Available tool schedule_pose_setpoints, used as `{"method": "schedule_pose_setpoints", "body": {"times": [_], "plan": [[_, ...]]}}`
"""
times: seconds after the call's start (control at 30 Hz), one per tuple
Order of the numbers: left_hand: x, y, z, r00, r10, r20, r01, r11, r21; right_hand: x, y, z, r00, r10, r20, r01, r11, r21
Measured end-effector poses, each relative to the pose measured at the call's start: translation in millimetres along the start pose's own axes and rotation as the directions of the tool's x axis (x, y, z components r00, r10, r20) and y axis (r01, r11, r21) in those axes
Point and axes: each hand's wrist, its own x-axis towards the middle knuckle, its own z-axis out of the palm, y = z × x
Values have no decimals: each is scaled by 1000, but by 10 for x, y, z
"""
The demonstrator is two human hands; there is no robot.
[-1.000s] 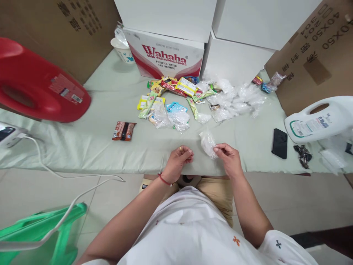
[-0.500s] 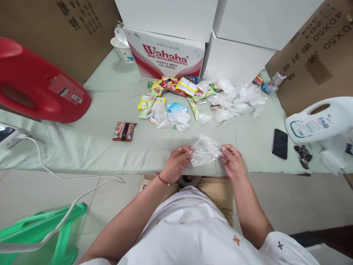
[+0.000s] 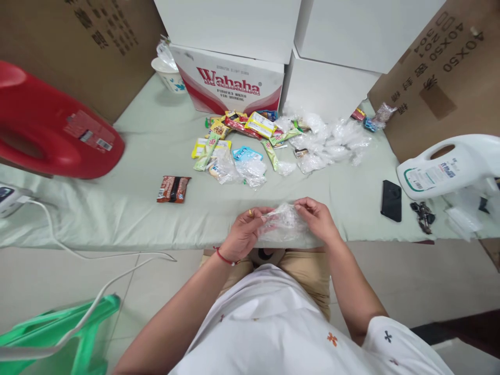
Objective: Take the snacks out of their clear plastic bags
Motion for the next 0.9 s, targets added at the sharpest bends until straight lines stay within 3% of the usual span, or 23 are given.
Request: {"method": "schedule_pose_setpoints", "body": {"times": [0.17, 0.23, 0.33, 0.4, 0.53, 0.6, 0.67, 0.77, 0.9], "plan": [[118, 175, -234, 985, 51, -167, -36, 995, 88, 62, -51, 5, 988, 151, 20, -152, 984, 91], [118, 180, -252, 969, 15, -245, -3, 999, 48, 46, -28, 63, 982, 183, -36, -176, 974, 139], [26, 74, -135, 964, -110, -243, 115, 993, 7, -10, 30, 199, 968, 206, -144, -175, 964, 202], [-60, -39, 5, 964, -143, -226, 152, 988, 23, -73, 51, 294, 958, 176, -225, -147, 979, 142], [-131, -193, 231, 959, -61, -276, 104, 984, 145, -199, 31, 378, 949, -14, -316, -28, 991, -130], [-97, -170, 230, 964, -94, -248, 138, 976, 169, -219, 19, 304, 957, -57, -285, 8, 985, -171], [-41, -63, 141, 973, -126, -191, 155, 977, 147, -206, 12, 134, 969, -22, -246, -5, 994, -109], [38, 208, -73, 986, -104, -133, 124, 981, 149, -179, 2, -228, 978, 135, -161, -124, 989, 82], [118, 503, -249, 985, -167, -33, 170, 950, 261, -199, 28, -590, 950, 307, 64, -314, 925, 215]]}}
